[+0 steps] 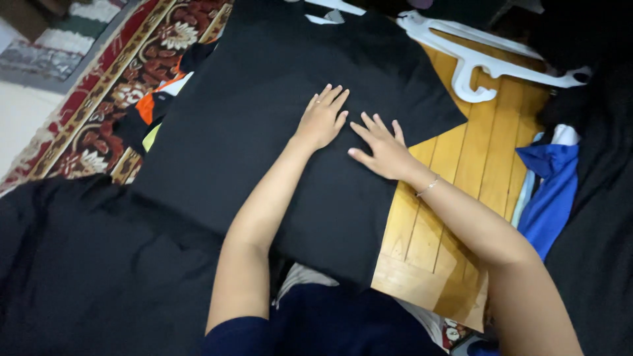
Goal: Folding various garments and placing them on plastic hangers
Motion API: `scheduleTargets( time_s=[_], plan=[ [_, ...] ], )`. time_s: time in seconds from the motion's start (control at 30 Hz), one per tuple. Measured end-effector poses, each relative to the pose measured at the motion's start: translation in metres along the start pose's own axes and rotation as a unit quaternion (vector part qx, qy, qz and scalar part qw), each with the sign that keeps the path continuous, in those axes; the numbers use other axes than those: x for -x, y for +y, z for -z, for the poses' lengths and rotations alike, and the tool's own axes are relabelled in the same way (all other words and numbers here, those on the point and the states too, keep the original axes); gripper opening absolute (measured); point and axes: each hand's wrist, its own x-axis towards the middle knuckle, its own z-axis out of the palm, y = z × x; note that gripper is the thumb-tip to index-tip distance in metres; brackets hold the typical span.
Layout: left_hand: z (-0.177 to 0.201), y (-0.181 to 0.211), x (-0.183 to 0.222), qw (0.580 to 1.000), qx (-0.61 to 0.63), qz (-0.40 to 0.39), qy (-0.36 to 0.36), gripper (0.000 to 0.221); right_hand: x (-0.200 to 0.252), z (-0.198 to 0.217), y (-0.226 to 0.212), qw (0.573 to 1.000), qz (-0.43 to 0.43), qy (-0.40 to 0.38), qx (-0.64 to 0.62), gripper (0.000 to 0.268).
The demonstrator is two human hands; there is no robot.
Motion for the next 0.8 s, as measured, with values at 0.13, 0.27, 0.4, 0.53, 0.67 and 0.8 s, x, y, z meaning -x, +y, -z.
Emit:
scheduleTargets(
  time_s=[0.13,0.27,0.4,0.53,0.67,0.8],
  plan=[
    [-0.018,0.01,-0.03,0.999,-0.014,0.008,-0.031,0.05,-0.024,-0.014,0.095,0.95,0.078,0.299,-0.048,0.02],
    [-0.02,0.025,-0.053,0.99,-0.07,0.05,-0.116,0.058,-0.024,-0.001,0.177,0.914,-0.094,0.391,0.049,0.025],
    [-0.025,0.031,-0.076,0.974,-0.1,0.077,-0.19,0.066,-0.008,0.016,0.194,0.894,-0.312,0.32,-0.028,0.053],
    [-0.021,0.037,-0.084,0.969,-0.104,0.083,-0.206,0.067,0.012,0.025,0.177,0.9,-0.309,0.303,0.055,0.055],
    [-0.012,0.04,-0.08,0.971,-0.09,0.07,-0.21,0.065,0.022,0.018,0.217,0.904,-0.377,0.192,-0.06,0.048],
    [-0.005,0.045,-0.077,0.968,-0.098,0.049,-0.227,0.064,0.014,0.001,0.282,0.88,-0.277,0.256,-0.288,0.035]
  ],
)
